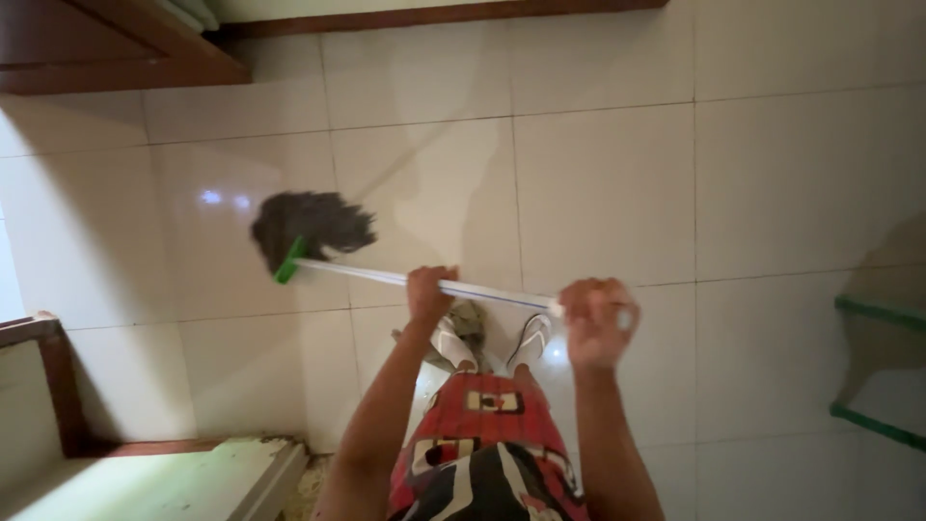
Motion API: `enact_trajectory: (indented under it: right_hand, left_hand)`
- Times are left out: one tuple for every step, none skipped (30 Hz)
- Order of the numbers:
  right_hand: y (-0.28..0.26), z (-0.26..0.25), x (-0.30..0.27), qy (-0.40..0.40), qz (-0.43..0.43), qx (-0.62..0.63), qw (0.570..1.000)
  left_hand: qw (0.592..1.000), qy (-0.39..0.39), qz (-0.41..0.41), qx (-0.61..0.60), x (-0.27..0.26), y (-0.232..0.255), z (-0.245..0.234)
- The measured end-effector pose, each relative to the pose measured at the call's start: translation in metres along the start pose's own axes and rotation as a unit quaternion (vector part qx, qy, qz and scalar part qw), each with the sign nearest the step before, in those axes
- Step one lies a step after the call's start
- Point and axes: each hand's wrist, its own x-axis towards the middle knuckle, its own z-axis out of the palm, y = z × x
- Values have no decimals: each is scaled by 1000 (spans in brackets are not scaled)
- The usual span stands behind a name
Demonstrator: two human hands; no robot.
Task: The recorder is mopping the tiled floor of a bathroom and adjacent hallway.
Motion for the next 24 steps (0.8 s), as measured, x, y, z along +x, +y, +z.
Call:
enact_trajectory:
  right_hand:
    - [3, 0, 5, -77, -18, -13, 997]
    - [6, 0, 11, -153, -36, -26, 987]
    - [-7, 12, 15, -151, -37, -23, 988]
    - [-20, 23, 19, -162, -72, -32, 984]
    - [-36, 34, 16, -167, -104, -47, 979]
    - [-45, 32, 17, -159, -102, -50, 981]
    - [-55, 29, 22, -160, -147, -60, 974]
    - [-66, 26, 26, -161, -192, -70, 966]
    - [-79, 17, 26, -161, -194, -71, 965]
    - [-92, 9, 26, -153, -211, -90, 961]
    - [-104, 1, 25, -146, -226, -110, 957]
    - [-120, -1, 28, -146, -225, -111, 957]
    - [-138, -3, 30, -174, -237, -142, 945]
    - [-155, -5, 32, -201, -249, -173, 931]
    - [-163, -18, 30, -200, -250, -174, 931]
    - [-171, -32, 27, -148, -303, -234, 912]
    - [-178, -44, 22, -92, -351, -291, 885]
    - [-187, -47, 19, -89, -351, -293, 885]
    - [-196, -50, 15, -63, -340, -336, 876]
    - [-204, -52, 11, -37, -328, -378, 865]
    - [-211, -59, 12, -36, -328, -379, 865]
    - [-218, -64, 12, -37, -418, -553, 720]
    - [-225, -70, 13, -43, -479, -696, 533]
    - [-232, -72, 15, -43, -479, -696, 533]
  left_hand:
    - [997, 81, 5, -1, 3, 5, -1]
    - [987, 162, 9, -2, 5, 10, -1]
    - [987, 161, 11, 1, 17, 15, 4]
    - [982, 185, 31, 8, 28, 20, 9]
    - [978, 202, 48, 12, 30, 27, 15]
    - [980, 193, 48, 12, 41, 34, 24]
    - [975, 214, 52, -8, 56, 43, 36]
    - [970, 235, 55, -28, 71, 52, 48]
    - [970, 235, 56, -30, 84, 75, 56]
    - [966, 229, 92, -73, 98, 96, 62]
    - [960, 221, 126, -115, 110, 116, 67]
    - [960, 221, 125, -116, 120, 143, 76]
    - [964, 187, 147, -116, 130, 172, 84]
    - [967, 154, 168, -117, 140, 201, 93]
    - [967, 153, 169, -118, 146, 227, 103]
    - [955, 131, 221, -149, 151, 253, 112]
    - [939, 107, 274, -180, 155, 279, 121]
    - [939, 103, 275, -180, 155, 297, 129]
    - [919, 79, 306, -237, 155, 314, 138]
    - [894, 55, 335, -293, 154, 331, 146]
    - [894, 53, 335, -293, 151, 338, 161]
    - [904, -19, 327, -274, 149, 345, 175]
    - [910, -90, 317, -253, 147, 352, 189]
    - [910, -90, 317, -253, 145, 359, 191]
